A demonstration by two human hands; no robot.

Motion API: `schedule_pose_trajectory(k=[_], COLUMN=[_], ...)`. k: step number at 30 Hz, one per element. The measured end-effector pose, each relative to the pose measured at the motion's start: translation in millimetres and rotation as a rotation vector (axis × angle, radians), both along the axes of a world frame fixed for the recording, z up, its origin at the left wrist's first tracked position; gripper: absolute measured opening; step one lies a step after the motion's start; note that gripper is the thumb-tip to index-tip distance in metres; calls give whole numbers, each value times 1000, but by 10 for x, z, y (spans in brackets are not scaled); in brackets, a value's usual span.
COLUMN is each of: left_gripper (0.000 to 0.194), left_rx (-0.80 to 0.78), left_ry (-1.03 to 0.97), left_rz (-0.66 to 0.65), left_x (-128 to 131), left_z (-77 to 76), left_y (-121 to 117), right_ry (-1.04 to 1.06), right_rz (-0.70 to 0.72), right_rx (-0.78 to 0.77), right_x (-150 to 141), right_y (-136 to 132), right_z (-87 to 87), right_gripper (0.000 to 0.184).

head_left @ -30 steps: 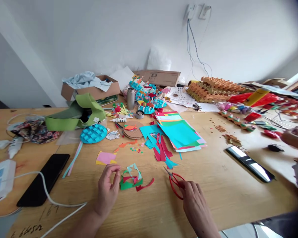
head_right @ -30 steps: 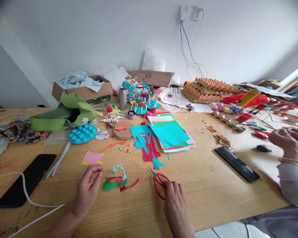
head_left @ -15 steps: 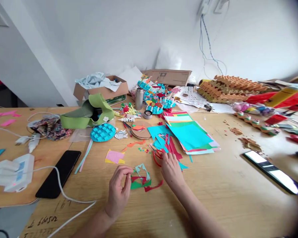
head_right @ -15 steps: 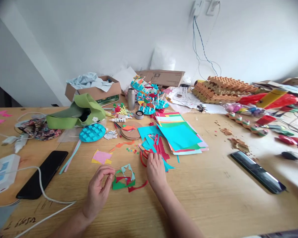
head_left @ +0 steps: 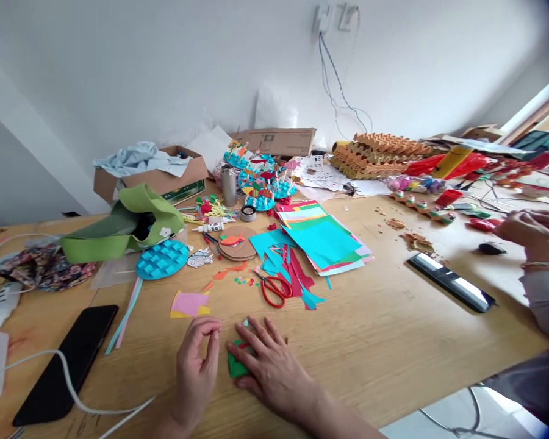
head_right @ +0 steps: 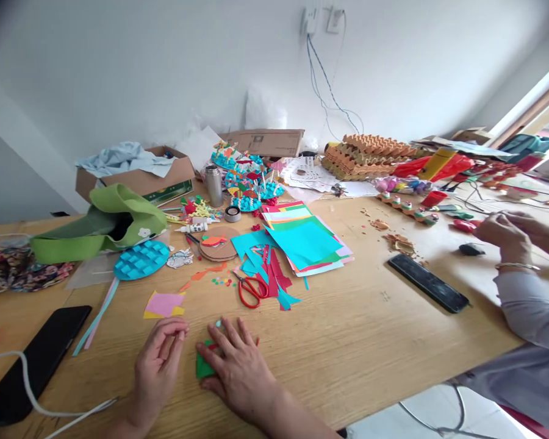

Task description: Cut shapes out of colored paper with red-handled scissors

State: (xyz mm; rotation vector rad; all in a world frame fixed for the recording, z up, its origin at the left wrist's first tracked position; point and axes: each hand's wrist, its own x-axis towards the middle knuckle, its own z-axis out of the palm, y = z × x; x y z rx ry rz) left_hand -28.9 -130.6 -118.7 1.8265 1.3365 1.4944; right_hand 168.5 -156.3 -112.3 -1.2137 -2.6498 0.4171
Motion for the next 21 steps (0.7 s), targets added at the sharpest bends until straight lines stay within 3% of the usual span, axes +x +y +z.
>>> schedule_pose_trajectory(k=[4, 7, 13, 17, 21], left_gripper=[9, 8, 8, 8, 10], left_rx=[-31, -32, -42, -56, -74], left_ry=[-33, -47, -56, -87, -132], left_rz=[18, -5, -53, -41, -25], left_x=[-30, -30, -17, -42, -55], left_z=[-68, -111, -168, -180, -171], left_y=[20, 34, 70, 103, 124], right_ry=[-28, -58, -132, -108, -55], right_rz=[-50, -195, -625, -815, -964], right_rx=[12, 59, 99, 246, 424], right_x=[585, 1146, 2125, 2439, 2406], right_y=[-316, -489, -307, -115, -185], right_z=[-49, -141, -340, -215, -98], right_gripper=[53, 53, 46, 47, 50])
